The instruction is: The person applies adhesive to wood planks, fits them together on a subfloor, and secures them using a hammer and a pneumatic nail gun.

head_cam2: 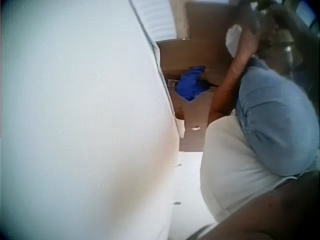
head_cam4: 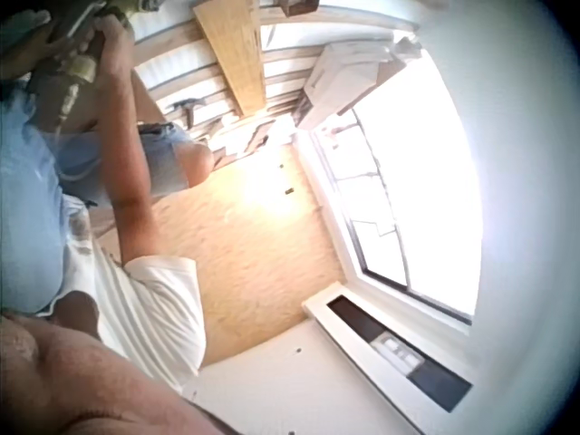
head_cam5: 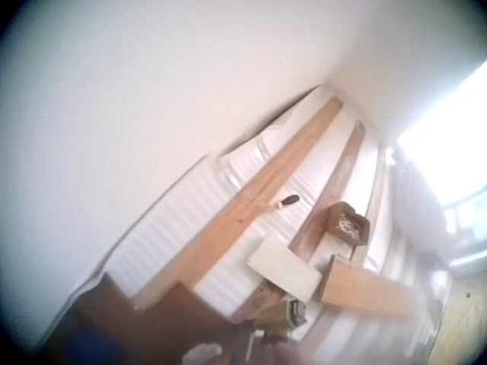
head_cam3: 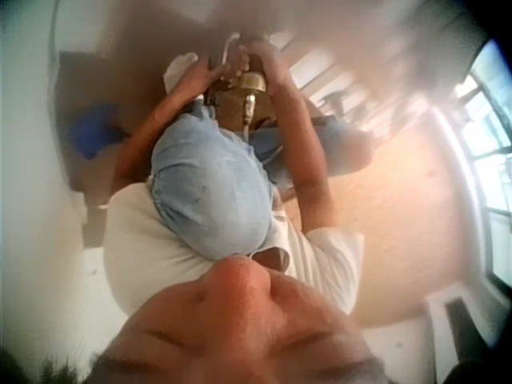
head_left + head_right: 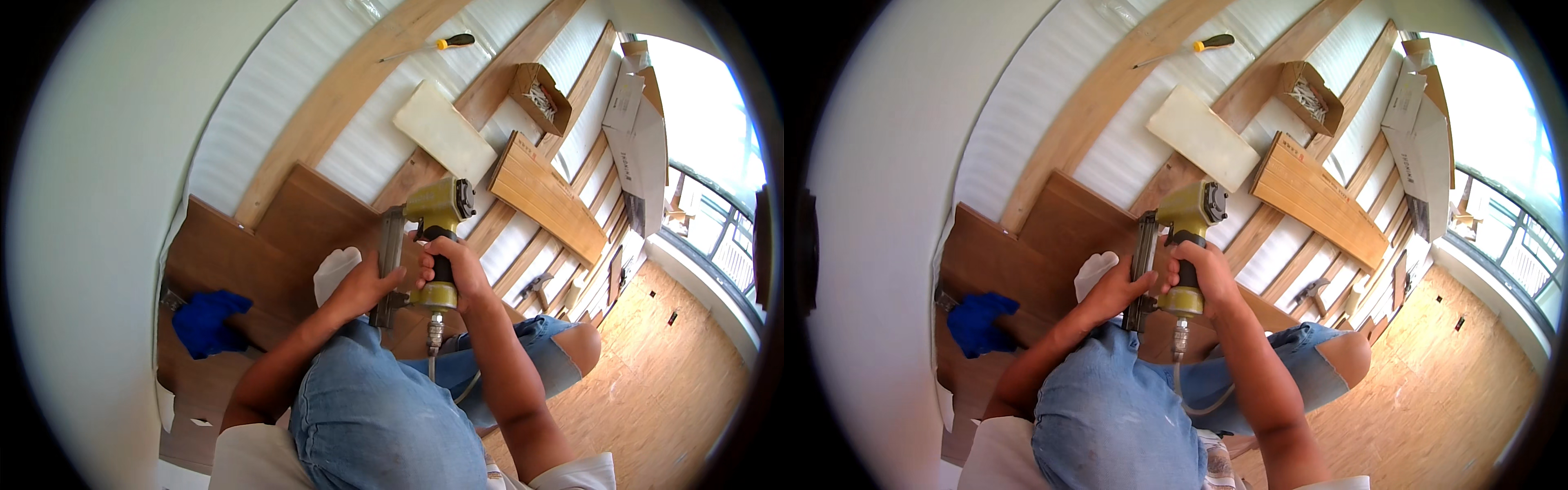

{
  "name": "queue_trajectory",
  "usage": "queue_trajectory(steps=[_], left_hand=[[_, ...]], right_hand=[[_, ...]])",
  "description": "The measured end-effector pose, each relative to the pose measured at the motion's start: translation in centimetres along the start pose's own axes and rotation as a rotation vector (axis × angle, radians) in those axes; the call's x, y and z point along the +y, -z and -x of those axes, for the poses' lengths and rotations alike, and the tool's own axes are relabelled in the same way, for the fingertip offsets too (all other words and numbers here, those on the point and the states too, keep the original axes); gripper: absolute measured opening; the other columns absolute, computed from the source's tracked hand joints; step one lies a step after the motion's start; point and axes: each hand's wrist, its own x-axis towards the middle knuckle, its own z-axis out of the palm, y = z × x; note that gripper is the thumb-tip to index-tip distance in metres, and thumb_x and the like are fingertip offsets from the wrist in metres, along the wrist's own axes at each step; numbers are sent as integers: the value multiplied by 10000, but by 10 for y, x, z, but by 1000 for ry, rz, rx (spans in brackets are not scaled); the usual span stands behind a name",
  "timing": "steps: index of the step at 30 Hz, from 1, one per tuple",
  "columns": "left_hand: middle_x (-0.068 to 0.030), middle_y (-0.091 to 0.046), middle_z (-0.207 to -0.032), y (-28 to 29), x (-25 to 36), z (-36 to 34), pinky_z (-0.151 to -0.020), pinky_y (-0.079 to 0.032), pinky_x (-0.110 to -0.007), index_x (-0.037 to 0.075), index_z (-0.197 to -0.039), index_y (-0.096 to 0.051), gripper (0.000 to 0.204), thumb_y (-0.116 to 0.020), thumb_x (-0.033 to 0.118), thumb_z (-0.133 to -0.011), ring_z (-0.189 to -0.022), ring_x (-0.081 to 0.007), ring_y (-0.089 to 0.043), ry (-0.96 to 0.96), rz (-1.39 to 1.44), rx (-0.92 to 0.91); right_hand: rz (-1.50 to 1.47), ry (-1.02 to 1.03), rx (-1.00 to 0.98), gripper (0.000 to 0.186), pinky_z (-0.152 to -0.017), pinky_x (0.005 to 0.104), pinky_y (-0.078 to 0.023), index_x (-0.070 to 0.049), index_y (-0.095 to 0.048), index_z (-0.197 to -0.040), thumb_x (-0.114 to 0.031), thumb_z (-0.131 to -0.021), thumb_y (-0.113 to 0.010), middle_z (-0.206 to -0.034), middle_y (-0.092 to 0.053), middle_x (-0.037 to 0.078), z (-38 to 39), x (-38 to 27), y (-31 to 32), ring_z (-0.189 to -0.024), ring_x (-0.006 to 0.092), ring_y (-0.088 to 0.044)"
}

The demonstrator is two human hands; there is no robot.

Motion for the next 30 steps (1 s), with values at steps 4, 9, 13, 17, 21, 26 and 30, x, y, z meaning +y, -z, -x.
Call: queue_trajectory(steps=[4, 9, 13, 17, 21, 26, 30], left_hand=[[-64, -689, -1071, -2, -15, -11, -863, -535, -319, 2, -1324, -551, 364, -591, 238, -1051, -1004, -126, -635, -25, 99, -103], [-45, -687, -1087, -12, -12, -12, -850, -539, -307, 13, -1309, -577, 319, -567, 212, -1060, -1015, -113, -633, 43, 172, -118], [-46, -683, -1073, -20, 4, -12, -840, -539, -294, 20, -1278, -598, 292, -568, 210, -1058, -1006, -107, -633, 49, 101, -162], [-44, -674, -1048, -21, -25, -19, -845, -531, -297, 21, -1234, -597, 253, -562, 197, -1055, -967, -110, -624, 39, 148, -214], [-43, -668, -1048, -28, -31, -25, -863, -520, -302, 23, -1208, -595, 227, -551, 187, -1058, -950, -116, -616, 1, 142, -198], [-48, -672, -1044, -37, -24, -23, -869, -520, -319, 18, -1210, -585, 240, -554, 206, -1063, -953, -129, -626, 44, 65, -213], [-73, -708, -973, -43, 26, -21, -798, -555, -351, 24, -1175, -603, 285, -583, 284, -1058, -911, -192, -701, 309, -54, -295]], right_hand=[[7, -23, -15, 325, -590, 365, -560, 42, -558, -1205, -111, -919, -580, -712, -532, 40, -2, -7, 2, -572, 149, -536], [-42, -60, -7, 255, -585, 379, -564, 26, -547, -1126, -102, -910, -593, -715, -539, 52, -3, -8, 16, -568, 161, -536], [-76, -38, -11, 267, -595, 392, -582, 63, -562, -1082, -107, -880, -599, -705, -557, 79, 0, 1, 35, -569, 197, -590], [-67, -17, -24, 209, -595, 389, -569, 50, -573, -997, -118, -875, -594, -679, -561, 90, 1, 5, 35, -567, 218, -606], [-41, -15, -44, 156, -597, 386, -556, 14, -564, -804, -130, -861, -589, -651, -578, 110, 2, 8, 47, -574, 245, -633], [-30, -2, -57, 179, -599, 385, -555, -12, -547, -721, -129, -848, -592, -652, -586, 114, 2, 12, 57, -578, 247, -638], [-52, 13, -65, 167, -585, 379, -556, -14, -549, -731, -125, -845, -600, -651, -570, 96, 12, 13, 83, -570, 224, -617]])
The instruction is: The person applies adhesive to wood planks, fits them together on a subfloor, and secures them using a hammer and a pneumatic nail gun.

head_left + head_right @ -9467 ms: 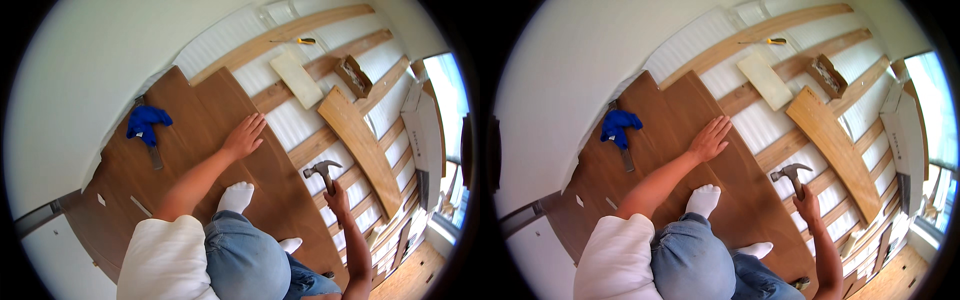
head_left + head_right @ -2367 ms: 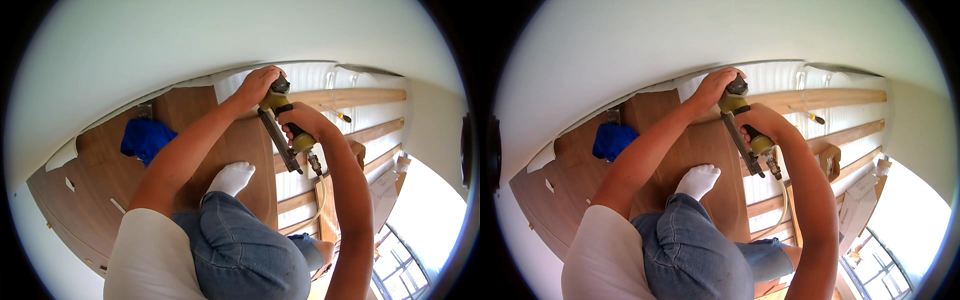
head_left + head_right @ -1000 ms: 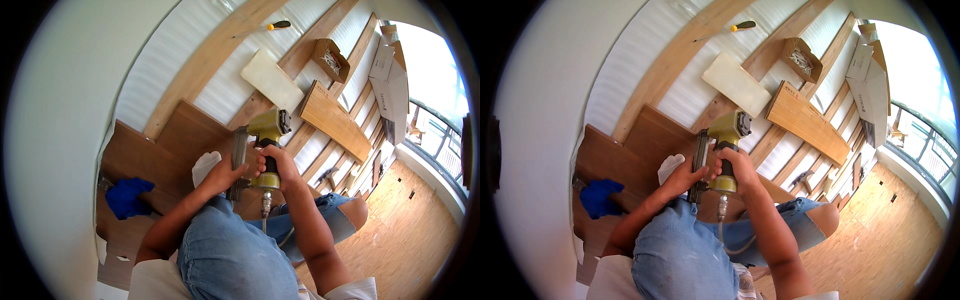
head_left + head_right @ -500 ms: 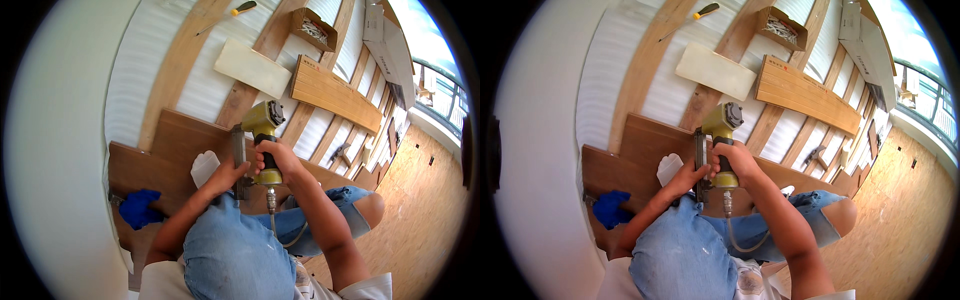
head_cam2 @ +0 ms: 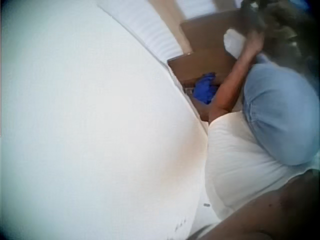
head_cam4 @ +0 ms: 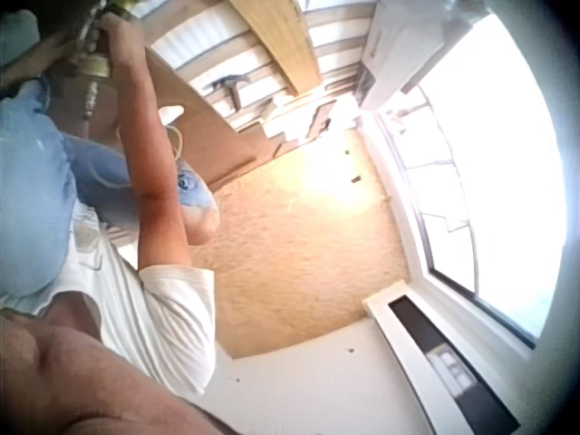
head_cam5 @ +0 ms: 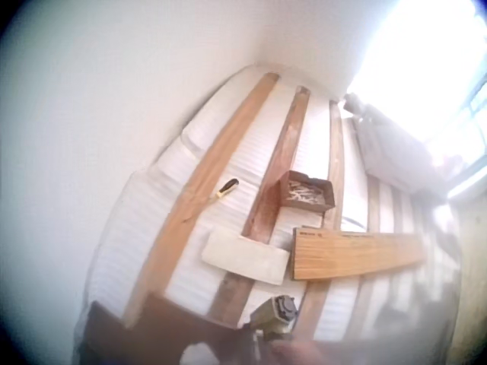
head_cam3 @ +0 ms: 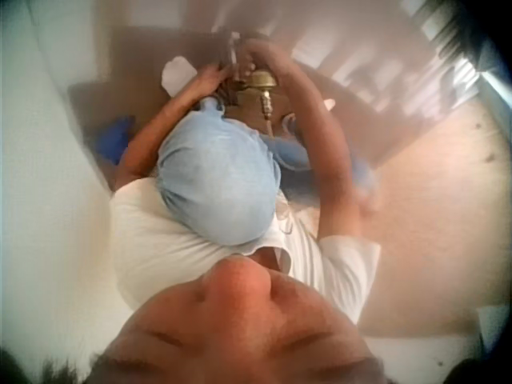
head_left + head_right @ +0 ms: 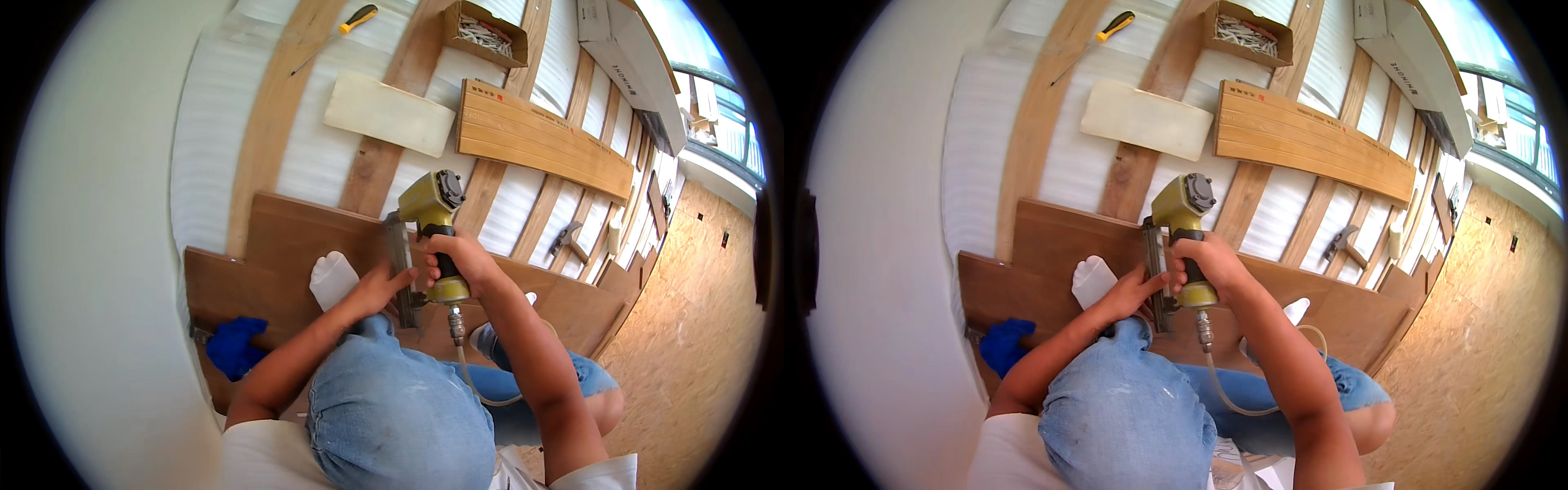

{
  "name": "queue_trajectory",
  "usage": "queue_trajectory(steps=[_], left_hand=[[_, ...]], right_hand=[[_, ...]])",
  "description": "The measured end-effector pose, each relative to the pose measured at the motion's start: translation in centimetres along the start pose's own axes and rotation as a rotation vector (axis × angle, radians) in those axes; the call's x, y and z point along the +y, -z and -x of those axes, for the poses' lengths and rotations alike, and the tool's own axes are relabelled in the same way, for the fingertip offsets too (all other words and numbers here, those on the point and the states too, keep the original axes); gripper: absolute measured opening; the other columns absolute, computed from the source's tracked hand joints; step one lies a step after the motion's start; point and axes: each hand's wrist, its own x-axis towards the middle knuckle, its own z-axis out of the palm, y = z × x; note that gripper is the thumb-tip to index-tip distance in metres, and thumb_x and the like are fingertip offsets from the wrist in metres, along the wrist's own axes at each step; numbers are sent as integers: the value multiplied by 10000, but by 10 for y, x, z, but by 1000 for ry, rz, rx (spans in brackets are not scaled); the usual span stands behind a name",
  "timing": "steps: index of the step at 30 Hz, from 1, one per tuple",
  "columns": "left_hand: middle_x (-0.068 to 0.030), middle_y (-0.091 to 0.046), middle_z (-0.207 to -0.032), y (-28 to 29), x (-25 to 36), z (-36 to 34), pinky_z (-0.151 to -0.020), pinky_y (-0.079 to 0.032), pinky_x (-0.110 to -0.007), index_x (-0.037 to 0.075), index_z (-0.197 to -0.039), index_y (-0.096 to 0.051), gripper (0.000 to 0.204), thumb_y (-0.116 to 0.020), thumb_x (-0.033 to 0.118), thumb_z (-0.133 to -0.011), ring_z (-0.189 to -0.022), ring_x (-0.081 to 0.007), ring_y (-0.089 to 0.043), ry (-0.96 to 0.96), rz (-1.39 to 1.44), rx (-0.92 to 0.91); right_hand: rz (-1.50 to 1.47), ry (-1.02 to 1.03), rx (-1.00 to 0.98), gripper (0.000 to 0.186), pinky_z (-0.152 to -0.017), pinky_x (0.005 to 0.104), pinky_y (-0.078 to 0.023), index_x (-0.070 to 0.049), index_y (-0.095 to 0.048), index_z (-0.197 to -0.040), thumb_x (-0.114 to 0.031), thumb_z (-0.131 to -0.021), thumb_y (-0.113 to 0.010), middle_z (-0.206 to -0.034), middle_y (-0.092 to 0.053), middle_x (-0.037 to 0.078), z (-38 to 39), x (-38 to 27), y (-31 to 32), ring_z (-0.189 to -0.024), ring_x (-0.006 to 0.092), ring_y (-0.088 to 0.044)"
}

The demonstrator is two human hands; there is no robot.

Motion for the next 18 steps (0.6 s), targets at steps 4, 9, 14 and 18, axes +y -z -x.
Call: queue_trajectory(steps=[4, 9, 14, 18], left_hand=[[-102, -714, -896, -1, -39, -10, -712, -578, -372, 46, -1056, -656, 251, -635, 292, -1013, -826, -282, -725, -492, -725, 211], [-78, -675, -839, 1, -52, -21, -673, -576, -386, 69, -981, -682, 133, -698, 185, -918, -775, -259, -693, -903, -1083, 9], [-73, -656, -809, -9, -51, -29, -645, -571, -373, 61, -943, -673, 108, -717, 138, -883, -745, -242, -686, -980, -1133, -75], [-73, -630, -775, -14, -45, -35, -625, -565, -378, 57, -914, -656, 101, -720, 118, -865, -718, -245, -675, -970, -1182, -150]], right_hand=[[-12, -50, 147, 154, -550, 369, -559, -12, -547, -759, -123, -841, -614, -660, -548, 72, 20, 9, 49, -553, 183, -579], [-1, -62, 190, 131, -545, 373, -560, -9, -549, -798, -112, -835, -622, -679, -551, 72, 43, 21, 114, -537, 181, -563], [-65, -81, 179, 120, -535, 387, -545, -4, -538, -783, -92, -817, -612, -662, -539, 80, 50, 23, 136, -536, 202, -571], [-37, -73, 127, 138, -554, 384, -542, -9, -532, -743, -97, -814, -609, -657, -546, 85, 49, 22, 141, -537, 203, -574]])
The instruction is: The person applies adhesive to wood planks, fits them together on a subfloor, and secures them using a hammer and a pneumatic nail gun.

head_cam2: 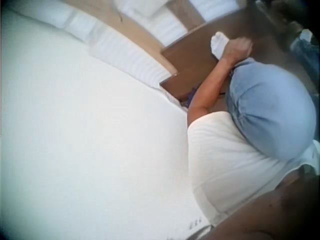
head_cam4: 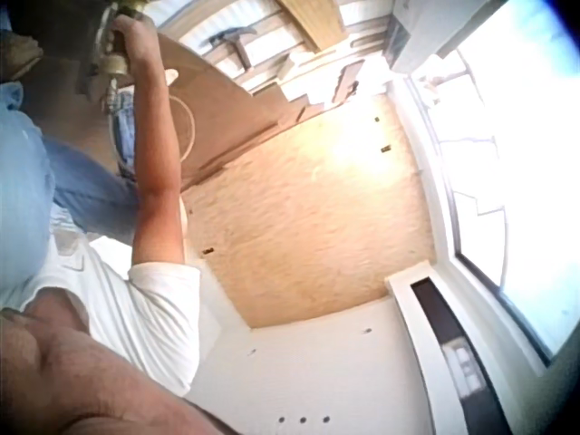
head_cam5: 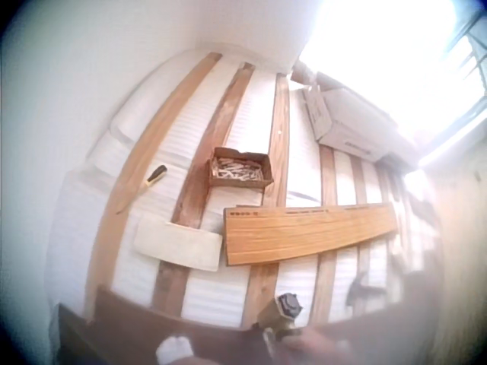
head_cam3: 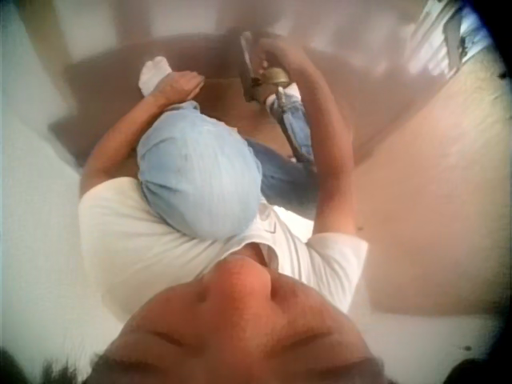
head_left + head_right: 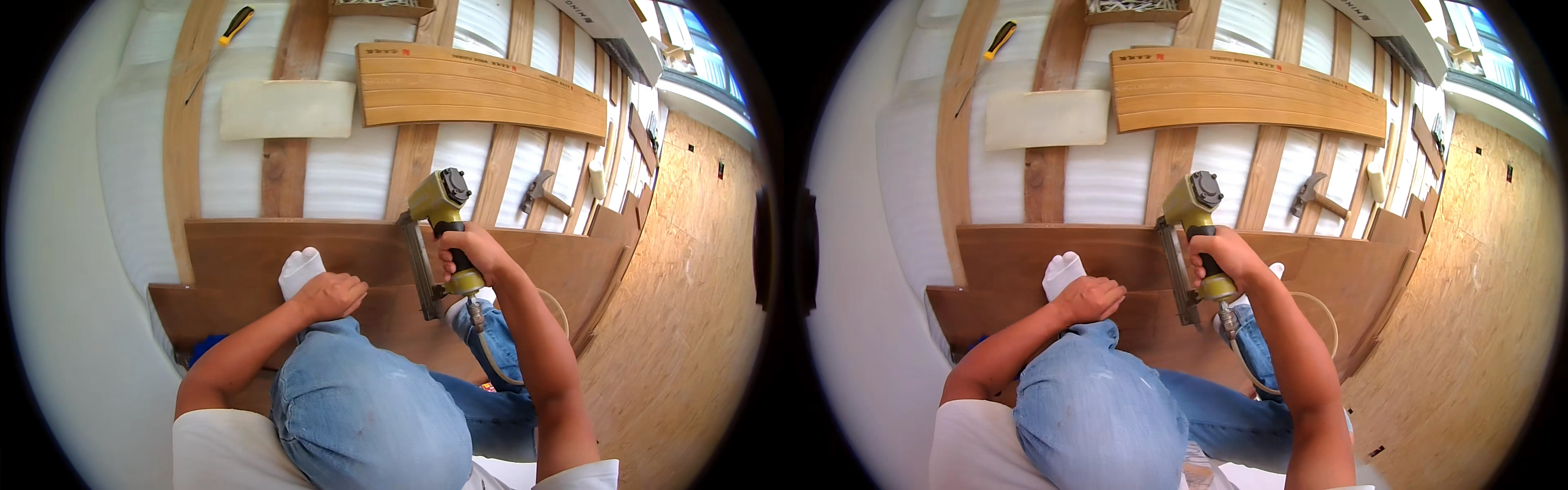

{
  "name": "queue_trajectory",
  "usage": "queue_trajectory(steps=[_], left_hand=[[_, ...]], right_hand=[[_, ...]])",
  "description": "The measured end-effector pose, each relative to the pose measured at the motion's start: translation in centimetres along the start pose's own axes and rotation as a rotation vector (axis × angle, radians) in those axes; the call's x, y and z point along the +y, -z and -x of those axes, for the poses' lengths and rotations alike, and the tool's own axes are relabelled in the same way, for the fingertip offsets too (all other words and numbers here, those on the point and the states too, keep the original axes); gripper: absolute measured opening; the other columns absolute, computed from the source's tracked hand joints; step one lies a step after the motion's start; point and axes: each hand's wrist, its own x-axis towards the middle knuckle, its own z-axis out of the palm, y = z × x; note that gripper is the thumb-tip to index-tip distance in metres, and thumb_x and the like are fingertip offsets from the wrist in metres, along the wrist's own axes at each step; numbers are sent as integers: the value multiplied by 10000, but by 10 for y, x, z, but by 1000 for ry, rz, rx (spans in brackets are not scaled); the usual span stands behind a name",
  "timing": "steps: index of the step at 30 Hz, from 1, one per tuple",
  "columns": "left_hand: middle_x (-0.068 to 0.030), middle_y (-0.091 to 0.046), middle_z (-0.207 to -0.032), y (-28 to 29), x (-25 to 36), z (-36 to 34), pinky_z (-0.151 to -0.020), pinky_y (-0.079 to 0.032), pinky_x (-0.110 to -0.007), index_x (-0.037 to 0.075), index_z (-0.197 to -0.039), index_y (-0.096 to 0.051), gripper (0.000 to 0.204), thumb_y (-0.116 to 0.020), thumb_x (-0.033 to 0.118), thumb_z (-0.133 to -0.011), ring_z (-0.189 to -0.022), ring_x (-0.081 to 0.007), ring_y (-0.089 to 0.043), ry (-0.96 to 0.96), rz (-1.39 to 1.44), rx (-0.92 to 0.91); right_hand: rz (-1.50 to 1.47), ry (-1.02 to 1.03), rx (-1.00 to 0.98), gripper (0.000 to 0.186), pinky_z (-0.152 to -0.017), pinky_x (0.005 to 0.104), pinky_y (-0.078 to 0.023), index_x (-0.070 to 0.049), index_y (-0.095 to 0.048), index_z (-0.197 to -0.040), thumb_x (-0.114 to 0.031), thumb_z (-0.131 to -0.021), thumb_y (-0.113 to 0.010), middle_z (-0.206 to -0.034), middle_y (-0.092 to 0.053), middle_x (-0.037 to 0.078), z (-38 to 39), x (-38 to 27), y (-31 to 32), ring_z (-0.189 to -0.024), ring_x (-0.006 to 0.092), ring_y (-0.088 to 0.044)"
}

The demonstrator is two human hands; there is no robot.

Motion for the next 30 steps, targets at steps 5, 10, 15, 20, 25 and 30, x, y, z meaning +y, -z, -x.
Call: queue_trajectory(steps=[5, 10, 15, 20, 25, 30], left_hand=[[-77, -582, -743, 1, -4, 2, -610, -552, -397, 66, -855, -594, 121, -706, 110, -843, -700, -258, -650, 2, 5, -10], [-76, -572, -746, 0, -4, -3, -611, -550, -389, 65, -860, -596, 126, -713, 100, -829, -706, -251, -648, 20, -23, -10], [-69, -572, -754, 3, -8, 1, -610, -547, -382, 61, -892, -621, 129, -724, 98, -823, -711, -245, -644, 17, -8, -18], [-68, -572, -766, 2, -3, -6, -608, -542, -377, 58, -920, -636, 143, -729, 102, -820, -707, -245, -635, 40, -27, 5], [-70, -601, -787, 5, -8, 0, -615, -539, -385, 40, -968, -655, 221, -741, 83, -769, -703, -248, -638, 10, -40, -59], [-93, -600, -782, 4, -3, -2, -613, -527, -387, 8, -1009, -651, 300, -738, 34, -724, -711, -269, -630, 61, -78, -3]], right_hand=[[38, 22, 6, 164, -569, 376, -534, -12, -528, -699, -108, -805, -607, -626, -551, 93, -2, 1, 14, -538, 214, -584], [63, 20, -48, 129, -572, 382, -575, 8, -549, -904, -79, -824, -601, -664, -538, 68, -3, 6, 21, -538, 167, -565], [109, 44, -52, 147, -566, 380, -575, 13, -538, -913, -82, -822, -604, -661, -544, 76, -2, 5, 31, -532, 170, -564], [51, 38, -63, 223, -557, 376, -573, 23, -522, -995, -80, -819, -612, -647, -542, 78, -4, 16, 49, -524, 174, -559], [121, 21, -61, 178, -540, 369, -569, 38, -562, -926, -79, -802, -612, -637, -553, 78, 1, 14, 82, -527, 175, -583], [273, 26, 150, 97, -535, 346, -548, 4, -582, -832, -83, -802, -614, -623, -554, 66, 23, 22, 166, -521, 171, -591]])
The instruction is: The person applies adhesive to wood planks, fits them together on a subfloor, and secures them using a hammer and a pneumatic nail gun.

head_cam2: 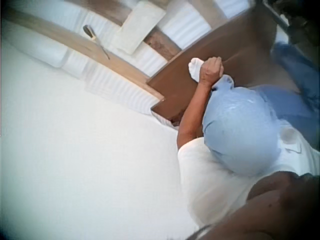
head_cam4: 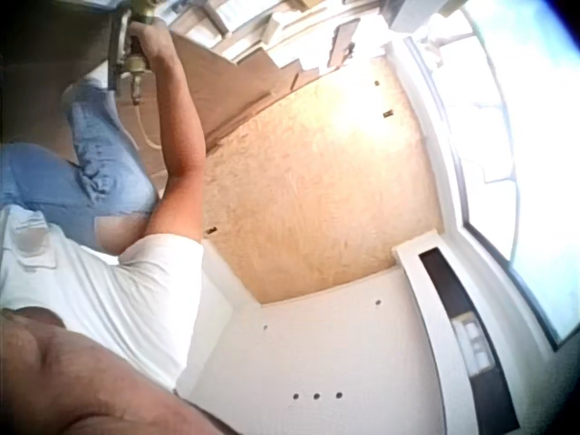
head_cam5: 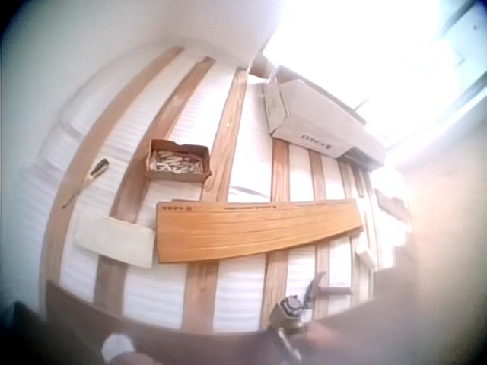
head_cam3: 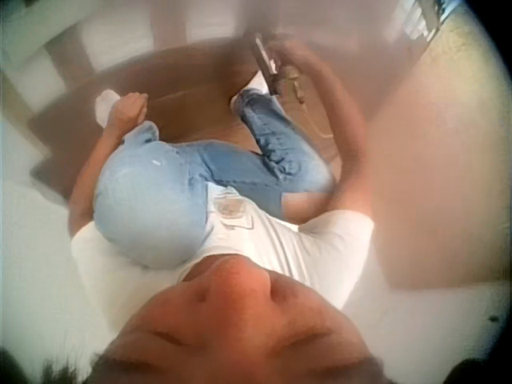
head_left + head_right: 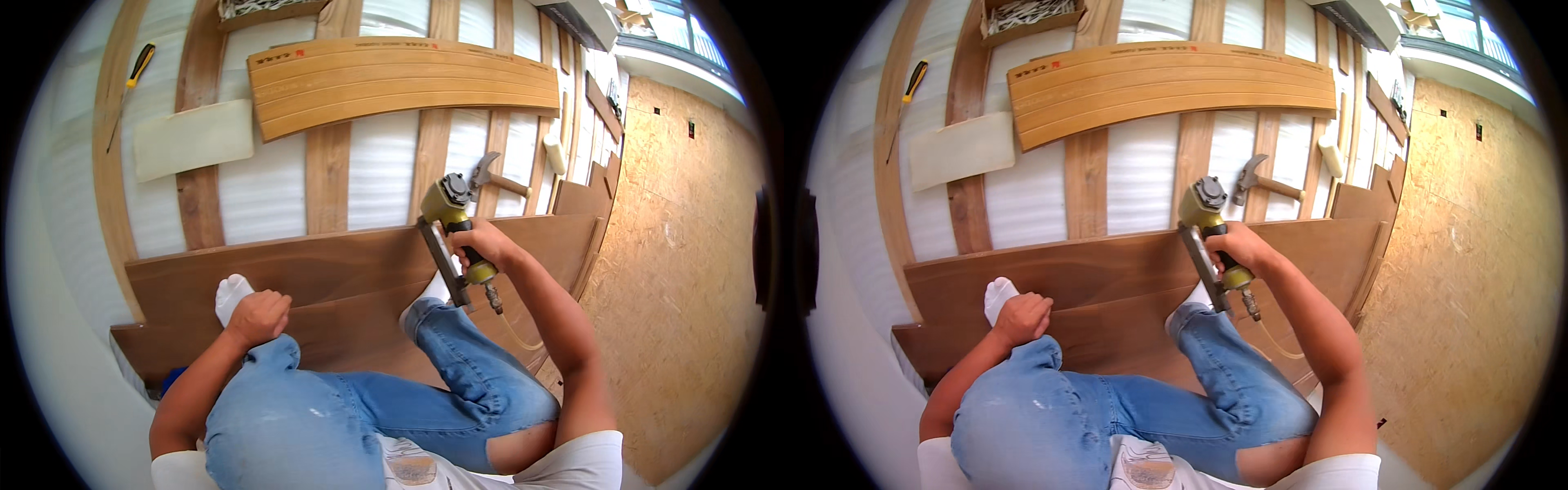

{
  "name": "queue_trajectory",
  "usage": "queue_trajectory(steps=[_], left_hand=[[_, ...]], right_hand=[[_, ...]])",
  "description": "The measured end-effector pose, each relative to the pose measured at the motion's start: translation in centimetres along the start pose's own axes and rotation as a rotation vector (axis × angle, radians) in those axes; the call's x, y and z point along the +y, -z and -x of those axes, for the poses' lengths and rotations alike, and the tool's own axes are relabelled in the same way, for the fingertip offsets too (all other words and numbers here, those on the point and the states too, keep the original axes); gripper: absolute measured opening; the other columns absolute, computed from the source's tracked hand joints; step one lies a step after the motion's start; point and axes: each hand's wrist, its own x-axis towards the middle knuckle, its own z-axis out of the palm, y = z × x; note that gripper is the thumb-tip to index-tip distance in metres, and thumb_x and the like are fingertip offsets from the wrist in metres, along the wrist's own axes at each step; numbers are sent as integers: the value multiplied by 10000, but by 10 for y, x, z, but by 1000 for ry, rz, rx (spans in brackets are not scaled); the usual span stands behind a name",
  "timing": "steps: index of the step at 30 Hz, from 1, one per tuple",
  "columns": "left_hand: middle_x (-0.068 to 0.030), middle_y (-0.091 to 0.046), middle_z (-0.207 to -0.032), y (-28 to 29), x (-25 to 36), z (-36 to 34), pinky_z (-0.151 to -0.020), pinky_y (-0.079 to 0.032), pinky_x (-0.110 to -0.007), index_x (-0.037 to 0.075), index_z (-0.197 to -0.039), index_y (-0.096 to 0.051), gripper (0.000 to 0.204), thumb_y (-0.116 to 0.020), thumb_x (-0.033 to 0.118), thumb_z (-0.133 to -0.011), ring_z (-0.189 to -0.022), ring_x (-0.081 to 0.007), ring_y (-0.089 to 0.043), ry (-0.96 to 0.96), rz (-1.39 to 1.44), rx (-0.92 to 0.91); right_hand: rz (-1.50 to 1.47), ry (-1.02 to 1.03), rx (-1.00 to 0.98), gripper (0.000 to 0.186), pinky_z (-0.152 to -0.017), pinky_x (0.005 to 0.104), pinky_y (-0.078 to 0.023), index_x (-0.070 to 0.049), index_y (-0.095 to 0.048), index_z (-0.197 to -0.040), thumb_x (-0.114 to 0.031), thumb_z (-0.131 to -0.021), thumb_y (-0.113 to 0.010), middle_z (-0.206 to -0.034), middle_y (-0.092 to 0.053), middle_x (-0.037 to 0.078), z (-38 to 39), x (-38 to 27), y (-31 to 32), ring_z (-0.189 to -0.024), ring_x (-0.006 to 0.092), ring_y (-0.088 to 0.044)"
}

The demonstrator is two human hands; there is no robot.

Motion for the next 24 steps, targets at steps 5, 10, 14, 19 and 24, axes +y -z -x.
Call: queue_trajectory(steps=[5, 10, 14, 19, 24], left_hand=[[-110, -593, -785, 0, 5, -3, -629, -516, -409, 10, -984, -646, 284, -717, -6, -709, -704, -292, -613, 57, -59, 68], [-118, -617, -813, -8, 9, -10, -627, -517, -424, 14, -1005, -654, 255, -709, 7, -757, -718, -306, -617, 145, -154, 124], [-124, -618, -804, -7, 15, -19, -628, -518, -429, 24, -949, -648, 168, -700, -4, -793, -729, -318, -630, 236, -184, 73], [-110, -582, -757, -12, 13, -26, -595, -505, -430, 47, -875, -620, 112, -696, 20, -797, -702, -307, -627, 276, -239, 116], [-118, -587, -751, -14, 14, -27, -600, -508, -434, 52, -860, -620, 92, -687, 21, -805, -690, -322, -632, 335, -267, 109]], right_hand=[[-258, -16, -42, 223, -543, 350, -561, 12, -602, -1015, -91, -818, -603, -642, -548, 51, 6, 29, 39, -520, 150, -576], [-262, 11, -167, 284, -548, 358, -575, 23, -585, -1089, -89, -828, -599, -648, -545, 54, -2, 35, 57, -533, 148, -570], [-209, 29, -188, 117, -544, 355, -575, 2, -593, -878, -95, -813, -600, -635, -537, 59, -10, 32, 59, -539, 150, -572], [-161, 45, -209, 142, -527, 348, -569, -24, -552, -690, -98, -798, -607, -633, -542, 72, -7, 27, 60, -526, 156, -565], [-141, 45, -249, 139, -523, 346, -572, -23, -552, -679, -95, -783, -611, -633, -547, 79, -14, 31, 77, -523, 156, -565]])
